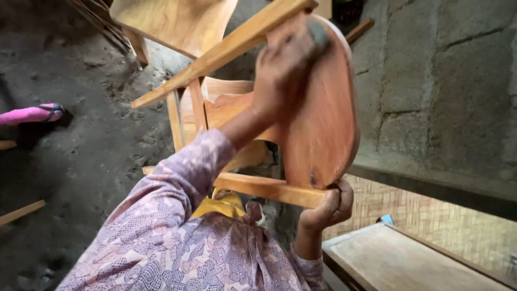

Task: The person sands the backrest and seat of a wooden chair using a sanding block. They hold the chair upright initially, then place it between their legs while sitting on the floor to continue smoothing the surfaces.

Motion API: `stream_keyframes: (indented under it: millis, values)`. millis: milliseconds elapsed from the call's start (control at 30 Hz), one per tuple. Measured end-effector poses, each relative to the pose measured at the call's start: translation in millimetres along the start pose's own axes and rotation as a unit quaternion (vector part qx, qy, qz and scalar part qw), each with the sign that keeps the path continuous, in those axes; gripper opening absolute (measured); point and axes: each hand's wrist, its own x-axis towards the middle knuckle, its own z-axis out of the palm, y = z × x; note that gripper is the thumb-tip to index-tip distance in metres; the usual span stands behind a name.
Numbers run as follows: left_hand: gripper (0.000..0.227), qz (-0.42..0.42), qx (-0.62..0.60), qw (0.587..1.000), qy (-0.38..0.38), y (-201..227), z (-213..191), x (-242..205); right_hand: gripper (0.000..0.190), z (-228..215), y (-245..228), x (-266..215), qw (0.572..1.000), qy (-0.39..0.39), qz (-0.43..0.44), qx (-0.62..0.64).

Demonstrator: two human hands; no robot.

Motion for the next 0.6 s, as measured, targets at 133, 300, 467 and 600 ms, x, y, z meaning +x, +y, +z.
stream_keyframes:
  millis: [133, 300, 467, 600]
  values:
    - [0.037, -0.032, -0.020, 0.999, 0.003, 22, -18, 2, 0.032, 2, -7, 0, 0.999, 0.004, 0.025, -0.024]
    - [0.072, 0.130, -0.172, 0.967, -0.137, 94, -63, -56, 0.022, -4, 19, -9, 1.000, -0.001, -0.011, -0.017]
    - [0.055, 0.215, 0.093, 0.943, -0.237, 23, -15, -53, 0.036, -1, 4, -3, 0.997, 0.013, -0.041, -0.056]
    - [0.049, -0.006, -0.015, 1.000, -0.010, -15, -11, -12, 0.030, 5, 2, 0, 0.999, 0.045, -0.011, -0.015]
